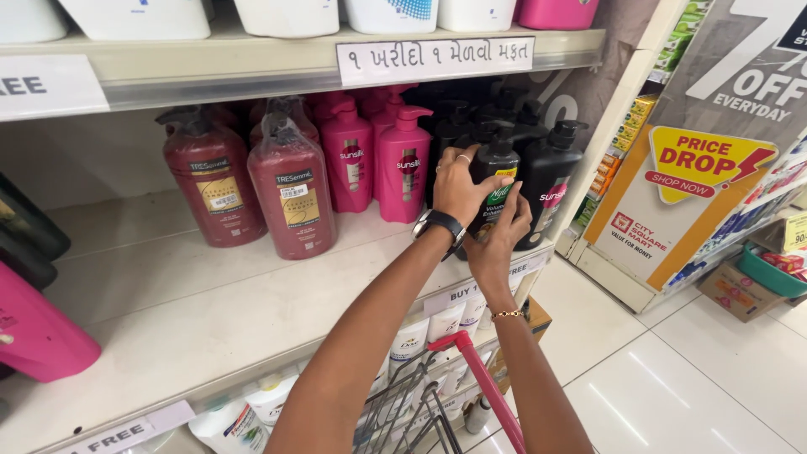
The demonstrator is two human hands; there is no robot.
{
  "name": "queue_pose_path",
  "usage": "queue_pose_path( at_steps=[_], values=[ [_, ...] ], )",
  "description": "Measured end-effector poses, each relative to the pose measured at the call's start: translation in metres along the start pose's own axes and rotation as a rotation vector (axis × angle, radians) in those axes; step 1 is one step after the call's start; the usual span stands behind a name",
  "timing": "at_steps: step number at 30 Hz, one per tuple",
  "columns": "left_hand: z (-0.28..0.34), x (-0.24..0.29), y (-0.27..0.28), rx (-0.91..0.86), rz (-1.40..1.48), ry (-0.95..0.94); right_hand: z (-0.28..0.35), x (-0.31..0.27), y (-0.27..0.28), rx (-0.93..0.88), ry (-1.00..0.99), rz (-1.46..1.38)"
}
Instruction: The person is selecting and placing various shampoo and conditioner bottles from the store shelf into a shopping cart.
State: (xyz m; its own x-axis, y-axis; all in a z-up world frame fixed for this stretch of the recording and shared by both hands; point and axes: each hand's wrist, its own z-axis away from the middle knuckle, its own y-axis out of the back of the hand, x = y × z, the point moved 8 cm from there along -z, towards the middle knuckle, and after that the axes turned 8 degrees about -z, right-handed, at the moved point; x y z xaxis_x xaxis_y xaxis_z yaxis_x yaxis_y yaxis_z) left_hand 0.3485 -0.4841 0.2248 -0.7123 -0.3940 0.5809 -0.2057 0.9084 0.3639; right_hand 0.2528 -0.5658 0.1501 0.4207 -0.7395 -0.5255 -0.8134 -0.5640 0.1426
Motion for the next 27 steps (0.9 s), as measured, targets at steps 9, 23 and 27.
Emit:
queue_pose_path(
  at_steps=[9,23,27],
  values=[
    [0.003,0.009,-0.012,-0.011,-0.039,-0.007,-0.006,0.032,0.005,-0.04,-0.057,-0.006],
    [0.034,-0.022,-0.037,-0.184,-0.143,0.016,0.007,0.029,-0.001,-0.023,-0.04,0.03],
    [0.054,-0.032,-0.036,-0.288,-0.15,0.025,0.009,0.026,-0.003,0.01,-0.043,0.056]
  ],
)
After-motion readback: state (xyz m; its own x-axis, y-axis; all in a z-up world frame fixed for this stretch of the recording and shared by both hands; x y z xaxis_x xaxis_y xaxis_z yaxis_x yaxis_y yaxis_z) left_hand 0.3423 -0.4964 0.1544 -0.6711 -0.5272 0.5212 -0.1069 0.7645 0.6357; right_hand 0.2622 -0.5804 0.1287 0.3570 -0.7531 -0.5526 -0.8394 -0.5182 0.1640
